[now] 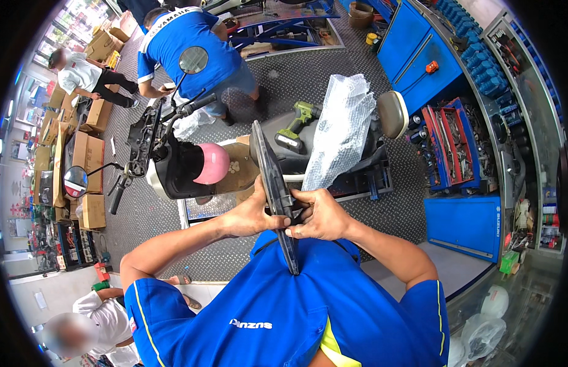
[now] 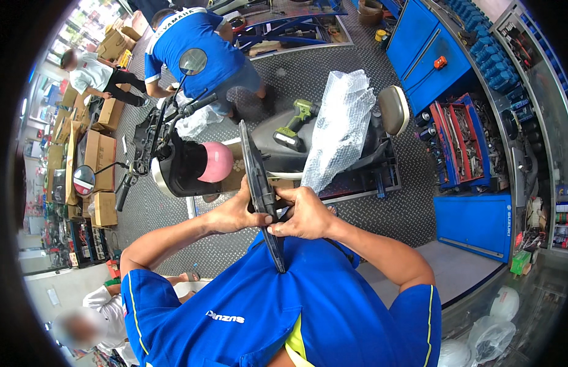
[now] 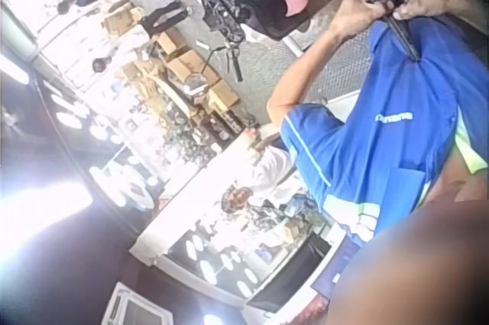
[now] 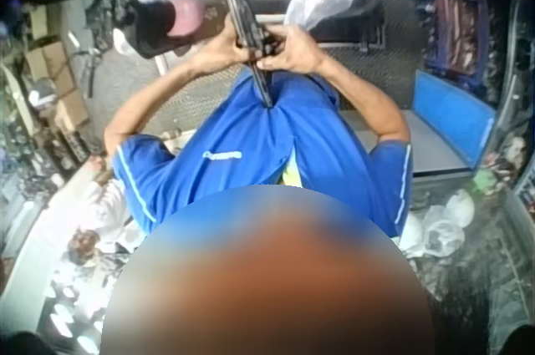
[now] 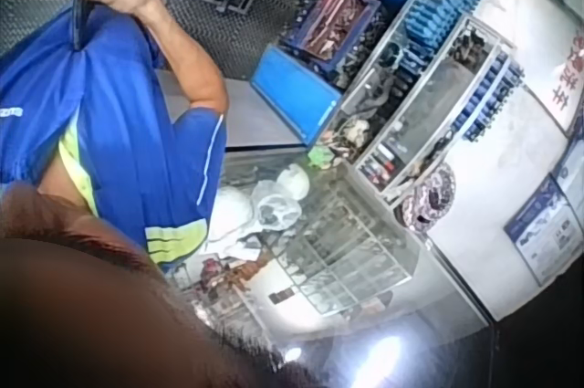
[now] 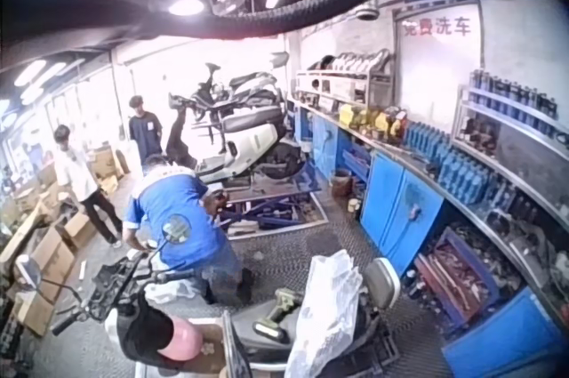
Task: The person assembles a motorcycle dashboard by removing a plastic panel from bubble wrap, cutting a cable tie with scissors, and fitting a digital meter into the housing.
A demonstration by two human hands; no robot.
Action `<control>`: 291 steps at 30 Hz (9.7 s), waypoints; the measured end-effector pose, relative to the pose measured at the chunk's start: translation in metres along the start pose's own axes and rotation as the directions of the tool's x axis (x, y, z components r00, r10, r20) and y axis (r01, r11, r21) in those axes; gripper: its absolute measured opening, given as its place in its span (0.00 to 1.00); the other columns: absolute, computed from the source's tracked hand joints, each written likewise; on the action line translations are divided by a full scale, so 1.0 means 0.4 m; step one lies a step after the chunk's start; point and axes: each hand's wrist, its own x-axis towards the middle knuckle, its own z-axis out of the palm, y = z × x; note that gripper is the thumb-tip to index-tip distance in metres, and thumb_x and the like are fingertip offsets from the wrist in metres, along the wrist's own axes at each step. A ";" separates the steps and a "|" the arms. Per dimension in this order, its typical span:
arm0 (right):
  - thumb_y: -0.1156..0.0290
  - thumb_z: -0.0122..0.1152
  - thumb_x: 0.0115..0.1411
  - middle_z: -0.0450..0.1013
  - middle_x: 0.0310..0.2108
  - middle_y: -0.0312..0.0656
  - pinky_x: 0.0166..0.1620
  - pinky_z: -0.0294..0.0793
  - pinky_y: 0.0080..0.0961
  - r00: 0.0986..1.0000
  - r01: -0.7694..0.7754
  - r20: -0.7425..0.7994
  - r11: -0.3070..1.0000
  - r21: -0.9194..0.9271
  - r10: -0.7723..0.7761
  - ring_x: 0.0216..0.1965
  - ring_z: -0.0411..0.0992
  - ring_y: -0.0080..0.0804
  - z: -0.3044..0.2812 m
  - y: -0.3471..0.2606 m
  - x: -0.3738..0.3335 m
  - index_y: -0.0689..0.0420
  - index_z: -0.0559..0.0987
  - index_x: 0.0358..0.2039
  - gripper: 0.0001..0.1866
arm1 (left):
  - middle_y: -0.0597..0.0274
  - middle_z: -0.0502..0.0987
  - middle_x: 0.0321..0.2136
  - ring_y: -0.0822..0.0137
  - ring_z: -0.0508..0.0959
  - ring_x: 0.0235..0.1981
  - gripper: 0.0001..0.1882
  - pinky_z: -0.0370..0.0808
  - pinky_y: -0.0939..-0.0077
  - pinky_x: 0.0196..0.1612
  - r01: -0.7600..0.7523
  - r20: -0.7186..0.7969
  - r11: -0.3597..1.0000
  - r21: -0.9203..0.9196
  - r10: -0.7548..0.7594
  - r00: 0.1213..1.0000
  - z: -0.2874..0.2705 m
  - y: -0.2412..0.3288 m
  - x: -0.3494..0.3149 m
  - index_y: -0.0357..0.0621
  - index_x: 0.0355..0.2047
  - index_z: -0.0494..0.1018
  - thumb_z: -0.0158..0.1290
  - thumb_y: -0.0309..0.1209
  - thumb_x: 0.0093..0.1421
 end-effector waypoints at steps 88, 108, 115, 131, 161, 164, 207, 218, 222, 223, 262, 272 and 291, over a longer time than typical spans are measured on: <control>0.85 0.79 0.49 0.65 0.60 0.45 0.56 0.83 0.39 0.993 0.027 -0.112 0.880 0.475 0.030 0.58 0.75 0.39 -0.015 0.001 0.008 0.55 0.46 0.76 0.62 | 0.51 0.71 0.60 0.65 0.72 0.59 0.52 0.76 0.65 0.60 0.238 0.382 0.924 -0.299 -0.113 0.917 -0.025 0.090 -0.026 0.35 0.74 0.49 0.71 0.37 0.60; 0.80 0.76 0.52 0.71 0.55 0.43 0.54 0.83 0.36 0.998 -0.048 -0.003 0.845 0.532 0.058 0.55 0.77 0.35 -0.023 0.029 -0.010 0.54 0.54 0.71 0.52 | 0.54 0.76 0.45 0.63 0.80 0.45 0.39 0.80 0.67 0.48 0.250 0.436 0.891 -0.379 -0.066 0.897 -0.002 0.049 -0.035 0.32 0.65 0.58 0.67 0.40 0.64; 0.81 0.76 0.52 0.71 0.55 0.43 0.51 0.85 0.36 0.998 -0.046 -0.006 0.848 0.528 0.058 0.53 0.78 0.37 -0.025 0.032 -0.007 0.53 0.53 0.72 0.52 | 0.47 0.78 0.48 0.50 0.82 0.52 0.39 0.80 0.51 0.59 0.300 0.481 0.847 -0.439 -0.060 0.875 -0.012 0.057 -0.027 0.32 0.68 0.54 0.65 0.33 0.65; 0.83 0.86 0.38 0.69 0.61 0.50 0.59 0.80 0.43 0.981 0.116 0.111 0.942 0.314 -0.158 0.59 0.75 0.43 -0.035 0.010 -0.026 0.51 0.31 0.79 0.82 | 0.40 0.66 0.65 0.49 0.71 0.65 0.68 0.70 0.51 0.67 -0.138 -0.047 0.939 -0.314 0.129 0.990 -0.138 0.100 0.027 0.35 0.77 0.39 0.71 0.57 0.54; 0.69 0.83 0.51 0.75 0.57 0.47 0.61 0.76 0.31 0.951 0.281 0.208 0.918 -0.280 -0.228 0.59 0.73 0.31 -0.062 -0.272 0.084 0.68 0.70 0.65 0.44 | 0.42 0.77 0.48 0.57 0.82 0.50 0.52 0.80 0.61 0.53 -0.307 -0.219 0.916 0.257 0.365 0.905 -0.009 0.192 -0.033 0.25 0.65 0.51 0.71 0.37 0.51; 0.70 0.83 0.49 0.76 0.57 0.46 0.64 0.73 0.32 0.966 0.234 0.163 0.946 -0.225 -0.200 0.58 0.73 0.30 -0.061 -0.240 0.097 0.69 0.71 0.66 0.45 | 0.42 0.77 0.44 0.57 0.83 0.46 0.52 0.81 0.62 0.49 -0.265 -0.230 0.913 0.312 0.343 0.911 -0.013 0.189 -0.040 0.23 0.64 0.51 0.71 0.38 0.51; 0.70 0.81 0.49 0.77 0.55 0.45 0.62 0.74 0.33 0.979 0.136 0.173 0.975 -0.178 -0.105 0.57 0.74 0.31 -0.068 -0.231 0.104 0.67 0.72 0.66 0.44 | 0.35 0.67 0.62 0.47 0.68 0.67 0.59 0.63 0.54 0.72 -0.268 -0.183 0.951 0.153 0.294 0.938 -0.038 0.143 -0.023 0.25 0.68 0.53 0.74 0.48 0.50; 0.71 0.81 0.50 0.77 0.57 0.48 0.65 0.72 0.35 0.972 0.146 0.204 0.978 -0.150 -0.114 0.60 0.74 0.34 -0.086 -0.222 0.103 0.68 0.70 0.67 0.45 | 0.40 0.70 0.61 0.53 0.70 0.67 0.57 0.64 0.56 0.71 -0.280 -0.085 0.959 -0.043 0.276 0.957 -0.070 0.163 -0.022 0.27 0.68 0.53 0.76 0.46 0.52; 0.73 0.81 0.51 0.73 0.61 0.47 0.70 0.68 0.37 0.962 0.151 0.240 0.987 -0.057 -0.134 0.63 0.71 0.35 -0.052 -0.264 0.096 0.66 0.66 0.69 0.47 | 0.45 0.74 0.60 0.58 0.74 0.62 0.51 0.70 0.60 0.66 -0.198 -0.067 0.979 -0.039 0.195 0.978 -0.132 0.188 -0.028 0.32 0.69 0.59 0.68 0.56 0.58; 0.73 0.81 0.51 0.72 0.61 0.46 0.70 0.68 0.37 0.957 0.154 0.257 0.987 -0.049 -0.137 0.63 0.71 0.35 -0.049 -0.269 0.101 0.65 0.66 0.70 0.47 | 0.46 0.75 0.59 0.59 0.76 0.60 0.50 0.73 0.61 0.64 -0.173 -0.102 0.985 0.006 0.173 0.980 -0.138 0.201 -0.030 0.33 0.68 0.62 0.65 0.59 0.61; 0.72 0.85 0.47 0.78 0.46 0.45 0.53 0.81 0.31 0.977 0.126 0.194 0.969 -0.212 -0.085 0.48 0.77 0.28 -0.081 -0.287 0.057 0.63 0.70 0.56 0.39 | 0.35 0.70 0.61 0.52 0.71 0.64 0.62 0.66 0.63 0.68 -0.126 -0.228 0.978 0.168 0.163 0.960 -0.143 0.347 0.015 0.15 0.68 0.53 0.73 0.55 0.53; 0.67 0.85 0.50 0.77 0.51 0.51 0.57 0.80 0.34 0.985 0.147 0.126 0.962 -0.230 -0.120 0.54 0.77 0.35 -0.065 -0.287 0.045 0.67 0.65 0.65 0.48 | 0.57 0.77 0.42 0.71 0.76 0.44 0.37 0.76 0.71 0.50 -0.221 -0.257 0.971 0.087 0.237 0.937 -0.147 0.326 0.016 0.28 0.54 0.68 0.70 0.46 0.59; 0.54 0.57 0.74 0.77 0.55 0.48 0.57 0.79 0.38 1.000 0.009 -0.024 0.829 0.559 0.006 0.54 0.78 0.37 -0.064 -0.122 0.018 0.60 0.64 0.68 0.31 | 0.51 0.81 0.41 0.51 0.84 0.43 0.13 0.84 0.45 0.56 -0.474 0.645 -0.496 0.728 0.730 0.227 0.031 0.266 -0.053 0.45 0.36 0.65 0.58 0.33 0.58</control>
